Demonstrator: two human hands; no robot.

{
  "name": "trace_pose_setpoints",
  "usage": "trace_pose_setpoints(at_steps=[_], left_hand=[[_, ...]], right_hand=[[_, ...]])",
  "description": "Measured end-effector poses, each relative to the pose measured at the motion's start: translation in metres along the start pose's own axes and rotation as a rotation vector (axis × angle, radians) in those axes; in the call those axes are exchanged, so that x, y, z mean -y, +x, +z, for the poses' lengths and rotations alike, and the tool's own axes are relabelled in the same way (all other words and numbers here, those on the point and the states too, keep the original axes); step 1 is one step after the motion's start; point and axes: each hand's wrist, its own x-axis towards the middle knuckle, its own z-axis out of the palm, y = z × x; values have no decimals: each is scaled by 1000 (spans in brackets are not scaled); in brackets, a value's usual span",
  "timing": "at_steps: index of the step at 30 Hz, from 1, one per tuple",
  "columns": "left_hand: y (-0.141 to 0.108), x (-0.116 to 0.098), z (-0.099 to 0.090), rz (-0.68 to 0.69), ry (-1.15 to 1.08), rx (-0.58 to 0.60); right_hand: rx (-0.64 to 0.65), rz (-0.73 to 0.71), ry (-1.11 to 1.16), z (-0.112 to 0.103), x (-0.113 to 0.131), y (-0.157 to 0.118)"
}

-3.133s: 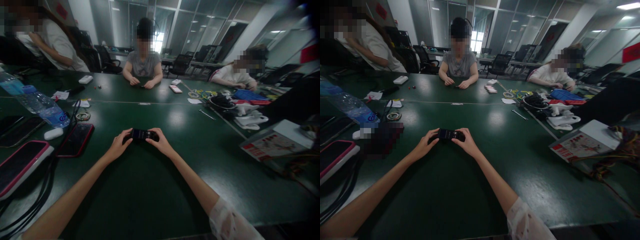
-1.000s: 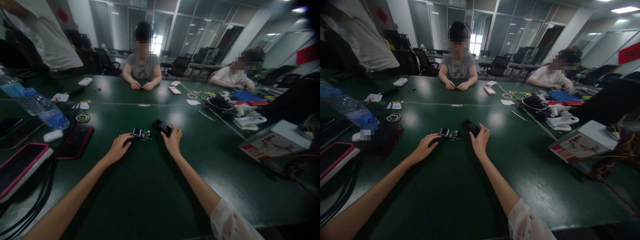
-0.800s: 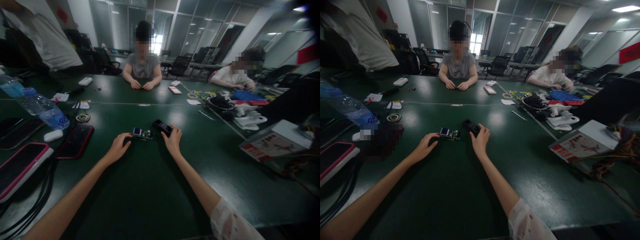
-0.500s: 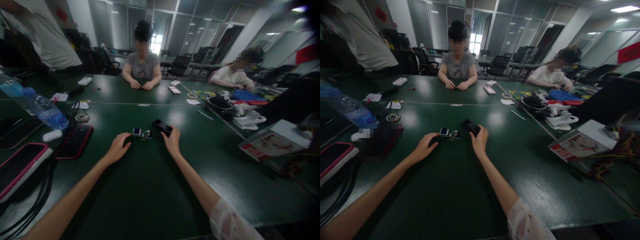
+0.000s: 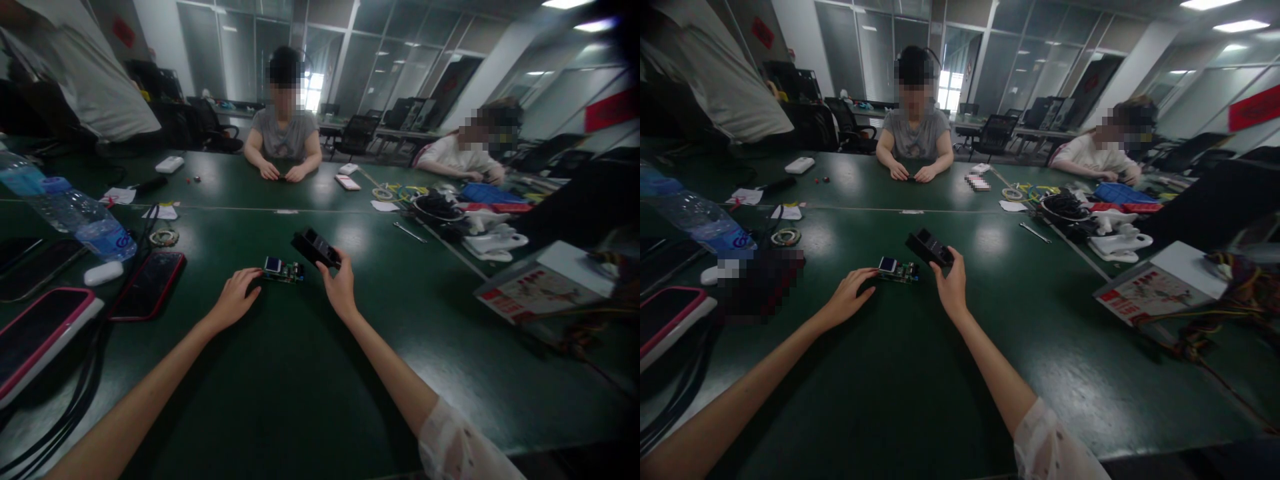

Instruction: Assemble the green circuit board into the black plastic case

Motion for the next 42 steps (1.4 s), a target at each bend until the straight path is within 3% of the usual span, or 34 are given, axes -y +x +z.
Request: trace_pose_setpoints(at_steps=[7, 17, 24, 29, 35, 42], left_hand=[[1, 2, 2, 11, 13, -13], [2, 2, 3, 6, 20, -23], [1, 0, 3, -39, 4, -35], [-2, -4, -1, -140, -104, -16], [-1, -4, -4, -183, -188, 4], [0, 0, -1, -178, -173, 1]], right_hand=[[195, -89, 38, 6, 20, -11], [351, -199, -33, 10, 22, -12], [467, -170, -70, 10, 19, -12], [490, -162, -45, 9, 22, -11], [532, -281, 1, 5, 30, -9], [578, -209, 18, 2, 36, -10]])
